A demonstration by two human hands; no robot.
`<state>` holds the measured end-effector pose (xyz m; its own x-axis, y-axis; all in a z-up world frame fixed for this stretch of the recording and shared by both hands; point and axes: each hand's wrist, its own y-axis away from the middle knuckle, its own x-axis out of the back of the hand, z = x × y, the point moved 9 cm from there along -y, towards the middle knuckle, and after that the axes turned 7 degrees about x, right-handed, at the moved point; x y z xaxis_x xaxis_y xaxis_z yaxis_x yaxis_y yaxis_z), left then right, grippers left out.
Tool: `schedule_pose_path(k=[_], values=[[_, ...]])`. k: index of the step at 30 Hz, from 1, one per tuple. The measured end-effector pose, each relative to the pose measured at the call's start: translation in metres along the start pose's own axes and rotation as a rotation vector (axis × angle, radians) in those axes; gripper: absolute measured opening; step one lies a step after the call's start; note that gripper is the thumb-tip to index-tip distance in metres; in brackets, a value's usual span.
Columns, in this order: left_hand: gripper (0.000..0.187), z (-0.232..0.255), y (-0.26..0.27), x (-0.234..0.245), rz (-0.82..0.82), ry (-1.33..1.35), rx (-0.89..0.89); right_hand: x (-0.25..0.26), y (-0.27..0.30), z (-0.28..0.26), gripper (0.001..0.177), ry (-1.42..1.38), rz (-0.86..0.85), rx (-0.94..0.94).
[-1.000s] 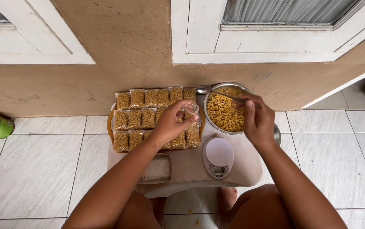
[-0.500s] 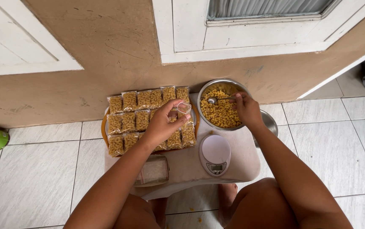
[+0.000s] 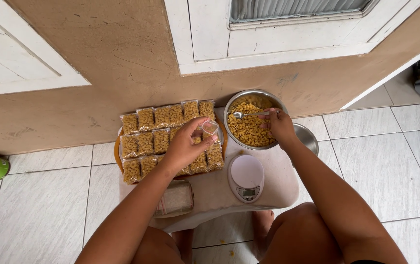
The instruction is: Packaging small fried snacks into individual plastic bags using a spoon and a small cup for measurement.
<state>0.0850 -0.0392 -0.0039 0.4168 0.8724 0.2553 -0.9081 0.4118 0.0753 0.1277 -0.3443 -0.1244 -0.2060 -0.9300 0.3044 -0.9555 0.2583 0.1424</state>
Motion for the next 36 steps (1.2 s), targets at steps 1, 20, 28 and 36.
schedule_pose_path(k=[1,20,28,36], values=[[0.054,0.001,0.000,0.000,0.000,0.000,0.000,0.000,0.000,0.000,0.037,0.000,0.000,0.000],[0.053,0.009,0.005,0.001,0.016,-0.017,0.002,-0.007,-0.005,0.009,0.038,-0.057,-0.002,-0.026],[0.054,0.011,0.006,0.001,0.010,0.004,0.015,-0.001,-0.004,0.008,0.038,-0.063,0.021,-0.037],[0.053,0.013,0.007,0.002,0.012,-0.008,0.012,0.001,-0.003,0.009,0.040,-0.099,0.031,-0.066]])
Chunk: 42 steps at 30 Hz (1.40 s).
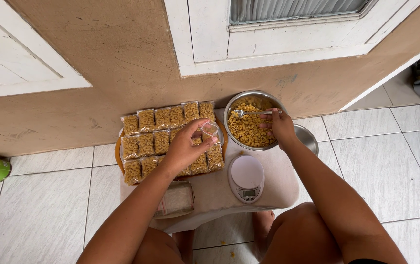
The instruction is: Packaging small fried snacks into individual plastic bags using a spoon and a small cup for measurement.
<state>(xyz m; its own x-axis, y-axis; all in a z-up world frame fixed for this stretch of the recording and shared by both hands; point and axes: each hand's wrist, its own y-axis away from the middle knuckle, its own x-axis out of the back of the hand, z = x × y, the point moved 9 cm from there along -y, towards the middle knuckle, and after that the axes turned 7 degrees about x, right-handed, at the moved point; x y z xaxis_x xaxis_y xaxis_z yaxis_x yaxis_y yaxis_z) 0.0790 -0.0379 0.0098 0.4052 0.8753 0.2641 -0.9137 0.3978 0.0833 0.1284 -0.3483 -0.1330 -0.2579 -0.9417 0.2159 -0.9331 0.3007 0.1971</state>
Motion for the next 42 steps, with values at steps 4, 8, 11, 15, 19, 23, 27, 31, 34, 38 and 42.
schedule_pose_path(k=[4,8,11,15,19,23,27,31,34,38,42], values=[[0.053,-0.002,0.000,0.000,0.004,-0.026,-0.022,0.001,0.004,-0.009,0.040,-0.014,0.007,-0.001],[0.054,-0.004,-0.002,0.001,0.005,-0.019,-0.007,0.008,-0.001,-0.012,0.040,-0.045,0.049,0.026],[0.054,-0.005,-0.002,0.000,0.008,-0.010,0.000,0.014,0.005,-0.031,0.039,-0.076,0.090,0.069],[0.054,-0.011,-0.005,0.000,0.016,-0.022,0.000,0.018,0.028,-0.073,0.038,-0.101,0.121,0.172],[0.053,-0.009,-0.004,0.000,0.026,-0.013,0.012,0.011,0.064,-0.116,0.038,-0.119,0.117,0.218],[0.053,-0.012,-0.006,-0.001,0.029,0.001,-0.003,0.000,0.104,-0.159,0.037,-0.117,0.074,0.460],[0.054,-0.011,-0.008,-0.004,0.031,-0.017,-0.020,-0.018,0.139,-0.189,0.032,0.100,0.010,0.840],[0.054,-0.001,-0.004,-0.007,0.029,-0.001,-0.014,-0.014,0.148,-0.194,0.028,0.208,0.026,1.013],[0.053,0.001,-0.003,-0.010,0.033,0.009,-0.042,-0.004,0.144,-0.192,0.028,0.239,0.054,1.023],[0.047,0.005,-0.001,-0.013,0.062,0.021,-0.076,0.001,0.114,-0.157,0.026,0.616,-0.018,0.807],[0.034,0.008,0.003,-0.016,0.079,0.052,-0.062,-0.005,0.092,-0.108,0.027,0.931,-0.130,0.800]])
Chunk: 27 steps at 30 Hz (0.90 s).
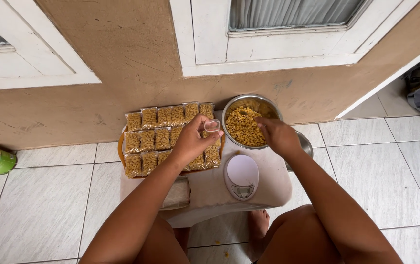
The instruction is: Packaging small fried snacks into individual plastic bags using a spoon and a small cup for measurement.
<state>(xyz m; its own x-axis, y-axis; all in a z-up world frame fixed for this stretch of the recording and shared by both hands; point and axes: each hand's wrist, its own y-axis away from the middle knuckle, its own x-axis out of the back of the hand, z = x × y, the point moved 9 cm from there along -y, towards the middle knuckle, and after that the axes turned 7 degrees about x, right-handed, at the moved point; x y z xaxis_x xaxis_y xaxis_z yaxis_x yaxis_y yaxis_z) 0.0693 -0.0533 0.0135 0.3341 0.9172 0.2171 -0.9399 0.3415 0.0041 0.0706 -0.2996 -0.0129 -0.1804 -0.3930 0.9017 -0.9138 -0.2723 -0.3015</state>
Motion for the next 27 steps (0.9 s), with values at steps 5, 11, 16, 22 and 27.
schedule_pose_path(k=[5,11,16,22,27], values=[[0.026,-0.023,-0.013,-0.004,0.020,0.046,0.035,-0.045,0.018,0.008,0.031,0.030,-0.246,0.199],[0.035,-0.017,-0.011,-0.023,0.041,0.051,-0.006,-0.019,0.029,-0.032,0.052,-0.202,-0.295,0.181],[0.044,0.008,0.003,-0.051,0.057,-0.001,-0.080,0.008,0.033,-0.080,0.068,-0.812,-0.276,0.073],[0.038,0.017,0.011,-0.061,0.004,0.149,-0.043,0.023,0.038,-0.080,0.034,-0.988,-0.229,-0.067],[0.030,0.001,0.016,-0.074,-0.208,0.237,0.050,0.031,0.044,-0.070,0.044,-0.919,-0.169,-0.077]])
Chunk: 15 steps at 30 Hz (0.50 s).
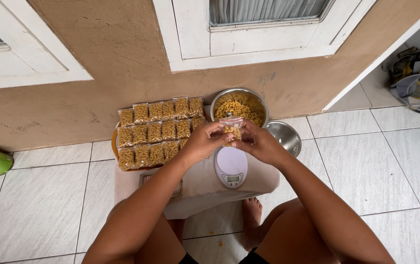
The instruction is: Packaging small fried snacks into individual plastic bags using a spoon and a small cup for measurement.
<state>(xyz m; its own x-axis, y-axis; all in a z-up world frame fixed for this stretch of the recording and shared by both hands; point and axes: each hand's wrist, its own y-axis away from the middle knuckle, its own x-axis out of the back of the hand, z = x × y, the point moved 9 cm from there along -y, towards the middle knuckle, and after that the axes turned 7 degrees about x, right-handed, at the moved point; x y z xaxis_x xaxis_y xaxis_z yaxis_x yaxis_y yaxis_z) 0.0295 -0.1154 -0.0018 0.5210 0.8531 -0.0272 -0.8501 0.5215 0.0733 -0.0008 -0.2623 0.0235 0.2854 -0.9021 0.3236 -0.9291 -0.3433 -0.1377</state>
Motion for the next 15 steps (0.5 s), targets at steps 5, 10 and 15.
schedule_pose_path(k=[5,10,15], values=[[0.027,0.015,0.010,-0.004,0.015,-0.039,0.004,0.012,0.000,0.010,0.044,0.077,0.076,0.020],[0.059,0.000,0.009,-0.007,-0.033,0.073,-0.008,0.020,-0.004,0.010,0.019,0.021,0.204,0.058],[0.040,0.015,0.025,-0.005,-0.031,-0.016,0.041,0.010,-0.010,-0.003,0.055,-0.061,0.169,0.139]])
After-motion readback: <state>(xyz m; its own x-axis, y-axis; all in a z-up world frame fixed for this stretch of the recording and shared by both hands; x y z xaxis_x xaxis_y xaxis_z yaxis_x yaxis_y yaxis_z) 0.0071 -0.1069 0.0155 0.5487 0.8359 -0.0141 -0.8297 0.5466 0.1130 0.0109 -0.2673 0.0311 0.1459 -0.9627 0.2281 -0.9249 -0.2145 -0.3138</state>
